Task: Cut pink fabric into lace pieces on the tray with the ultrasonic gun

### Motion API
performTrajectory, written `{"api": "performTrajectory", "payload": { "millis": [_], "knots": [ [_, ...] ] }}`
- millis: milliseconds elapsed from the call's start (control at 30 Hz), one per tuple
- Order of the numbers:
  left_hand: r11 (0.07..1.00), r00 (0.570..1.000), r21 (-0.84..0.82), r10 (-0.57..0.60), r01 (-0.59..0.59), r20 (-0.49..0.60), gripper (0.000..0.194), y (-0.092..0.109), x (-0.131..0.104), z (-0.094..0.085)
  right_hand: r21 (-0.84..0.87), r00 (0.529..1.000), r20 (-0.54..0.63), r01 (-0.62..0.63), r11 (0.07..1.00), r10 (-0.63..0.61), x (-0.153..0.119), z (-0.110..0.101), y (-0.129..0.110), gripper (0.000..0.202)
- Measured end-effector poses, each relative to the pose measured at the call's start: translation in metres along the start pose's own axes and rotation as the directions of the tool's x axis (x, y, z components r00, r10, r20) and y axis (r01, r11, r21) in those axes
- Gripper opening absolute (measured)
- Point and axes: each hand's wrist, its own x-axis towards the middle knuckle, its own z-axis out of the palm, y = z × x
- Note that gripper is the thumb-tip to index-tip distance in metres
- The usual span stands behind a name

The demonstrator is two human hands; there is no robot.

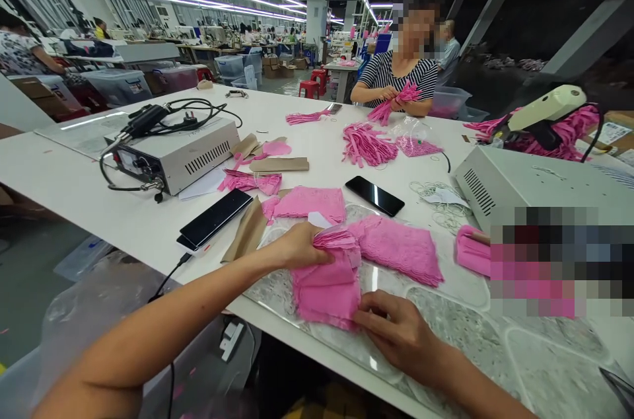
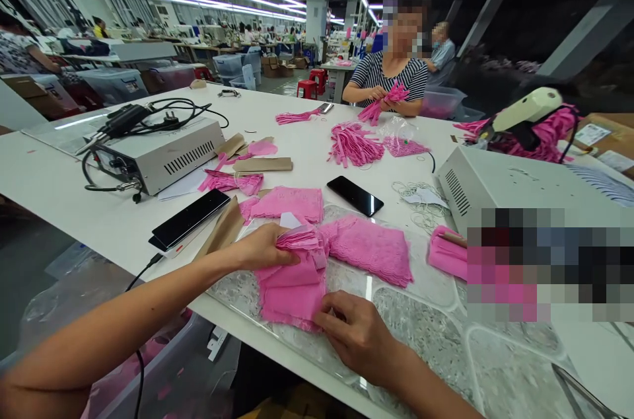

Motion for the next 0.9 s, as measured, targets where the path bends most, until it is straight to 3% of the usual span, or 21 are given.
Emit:
{"api": "performTrajectory", "payload": {
  "millis": [433, 900],
  "knots": [
    [1.0, 1.0, 0.013, -0.021, 0.021, 0.008, 0.019, 0.0048, -0.0022, -0.0024, -0.053, 0.997, -0.037, 0.063, 0.997, -0.065, 0.0023, -0.0021, 0.0, 0.026],
    [0.998, 0.999, 0.035, -0.045, 0.045, 0.005, 0.022, 0.0087, -0.003, -0.0036, -0.052, 0.999, -0.032, 0.027, 0.998, -0.029, -0.0057, 0.0044, 0.0017, 0.024]
  ]
}}
